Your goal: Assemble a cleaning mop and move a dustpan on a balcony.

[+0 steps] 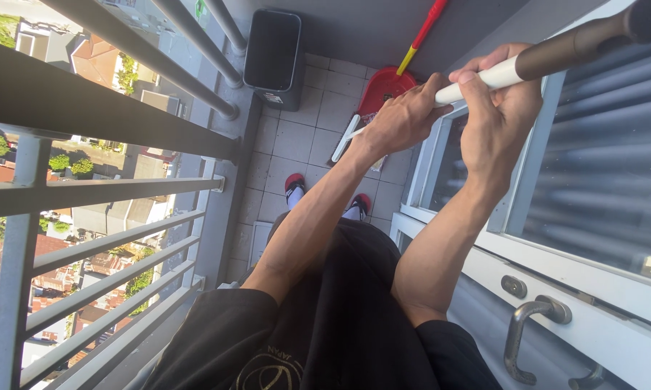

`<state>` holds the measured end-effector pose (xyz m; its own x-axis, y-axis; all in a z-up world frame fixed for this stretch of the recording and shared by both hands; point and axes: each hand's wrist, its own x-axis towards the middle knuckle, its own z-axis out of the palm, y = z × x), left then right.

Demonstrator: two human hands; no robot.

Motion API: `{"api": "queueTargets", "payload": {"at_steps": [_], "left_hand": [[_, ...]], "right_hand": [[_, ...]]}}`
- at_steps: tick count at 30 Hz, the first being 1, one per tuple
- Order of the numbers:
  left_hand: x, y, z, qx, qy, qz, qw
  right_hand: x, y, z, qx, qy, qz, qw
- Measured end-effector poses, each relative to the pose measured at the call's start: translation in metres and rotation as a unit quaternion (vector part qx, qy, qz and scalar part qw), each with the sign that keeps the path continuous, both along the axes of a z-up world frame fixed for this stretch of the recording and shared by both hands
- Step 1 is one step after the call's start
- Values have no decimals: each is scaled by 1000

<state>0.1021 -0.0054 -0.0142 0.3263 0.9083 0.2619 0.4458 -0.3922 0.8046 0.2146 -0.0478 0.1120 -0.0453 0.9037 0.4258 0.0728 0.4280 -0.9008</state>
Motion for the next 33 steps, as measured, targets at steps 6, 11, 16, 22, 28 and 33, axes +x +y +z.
{"api": "queueTargets", "payload": {"at_steps": [6, 11, 16, 22, 28, 33], "left_hand": [[-12, -7, -3, 7, 5, 14, 1000], [-23, -9, -4, 50, -2, 47, 998], [-35, -9, -19, 63, 3, 61, 996], [-46, -8, -15, 53, 13, 75, 996], [-47, 0, -38, -4, 36, 86, 996], [-48, -2, -31, -5, 20, 82, 996]], "right_hand": [[-6, -4, 1, 5, -12, 6, 1000], [-6, 2, -17, 0, 24, 39, 999], [-11, 5, -27, -17, 41, 62, 997], [-14, 18, -39, -48, 53, 82, 994], [-18, 27, -45, -52, 39, 99, 993], [-19, 29, -39, -70, 39, 97, 992]]}}
